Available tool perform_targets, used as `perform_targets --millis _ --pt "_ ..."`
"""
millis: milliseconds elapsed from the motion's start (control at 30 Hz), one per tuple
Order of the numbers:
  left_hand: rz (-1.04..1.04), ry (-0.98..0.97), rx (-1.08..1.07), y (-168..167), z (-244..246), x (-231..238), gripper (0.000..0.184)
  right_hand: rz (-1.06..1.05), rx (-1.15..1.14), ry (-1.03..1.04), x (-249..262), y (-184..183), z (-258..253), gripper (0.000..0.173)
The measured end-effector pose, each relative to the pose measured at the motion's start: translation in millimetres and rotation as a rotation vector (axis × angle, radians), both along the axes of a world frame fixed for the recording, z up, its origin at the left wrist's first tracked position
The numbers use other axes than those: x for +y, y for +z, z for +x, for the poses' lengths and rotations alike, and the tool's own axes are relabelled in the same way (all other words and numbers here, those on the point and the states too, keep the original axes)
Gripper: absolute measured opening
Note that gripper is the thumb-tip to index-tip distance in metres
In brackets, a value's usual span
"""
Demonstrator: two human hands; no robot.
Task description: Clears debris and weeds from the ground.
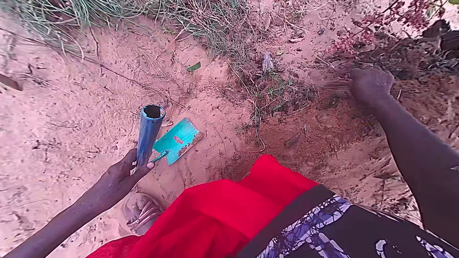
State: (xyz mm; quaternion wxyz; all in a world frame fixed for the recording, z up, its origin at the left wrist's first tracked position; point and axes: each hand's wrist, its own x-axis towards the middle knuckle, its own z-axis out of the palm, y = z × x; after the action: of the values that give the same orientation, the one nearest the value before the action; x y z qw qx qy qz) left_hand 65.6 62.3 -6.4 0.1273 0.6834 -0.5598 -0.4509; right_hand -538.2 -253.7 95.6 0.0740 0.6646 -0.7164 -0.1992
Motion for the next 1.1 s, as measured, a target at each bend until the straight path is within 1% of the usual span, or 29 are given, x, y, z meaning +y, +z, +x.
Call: perform_targets --millis 100,167,200,267,333,467,533,633,700,767,800,900,1000,1100 --pt "0.009 0.010 -0.004 -1 0 -2 0.065 -0.209 -0.174 -0.208 3 31 -17 0.033" --pt "0.001 0.008 -0.003 -1 -2 -3 0.066 -0.342 -0.288 -0.269 -4 36 -31 0.037" --pt "-0.012 0.005 -0.005 -2 -2 -3 0.067 -0.364 -0.342 -0.271 -9 32 -35 0.038" --pt "-0.033 0.004 -0.016 -3 -3 -1 0.067 -0.302 -0.431 -0.185 -16 17 -34 0.038" --pt "-0.031 0.016 -0.012 -2 -4 -2 0.065 -0.175 -0.498 -0.053 -23 -4 -24 0.032" --pt "-0.025 0.038 0.001 -1 -7 -1 0.065 0.086 -0.526 0.053 -30 -27 10 0.024" --pt "-0.026 0.039 0.002 -2 -7 -2 0.065 0.190 -0.541 0.080 -32 -34 22 0.027" --pt "-0.014 0.049 0.010 -2 -9 -2 0.065 0.335 -0.460 0.140 -33 -50 30 0.038" --pt "-0.008 0.051 0.009 -3 -8 -2 0.064 0.446 -0.292 0.178 -38 -62 32 0.046" --pt "-0.013 0.050 0.005 -3 -8 -2 0.065 0.493 -0.180 0.194 -44 -72 28 0.042" --pt "-0.019 0.048 0.003 -3 -8 -2 0.065 0.495 -0.156 0.181 -47 -74 26 0.043" --pt "-0.020 0.048 0.013 -6 -6 -1 0.066 0.442 -0.083 0.131 -51 -72 27 0.038" --pt "-0.023 0.038 0.011 -8 -4 1 0.067 0.326 -0.052 0.047 -55 -48 15 0.032" --pt "-0.014 0.037 0.000 -7 -4 1 0.068 0.172 -0.084 -0.095 -54 -22 -12 0.036"
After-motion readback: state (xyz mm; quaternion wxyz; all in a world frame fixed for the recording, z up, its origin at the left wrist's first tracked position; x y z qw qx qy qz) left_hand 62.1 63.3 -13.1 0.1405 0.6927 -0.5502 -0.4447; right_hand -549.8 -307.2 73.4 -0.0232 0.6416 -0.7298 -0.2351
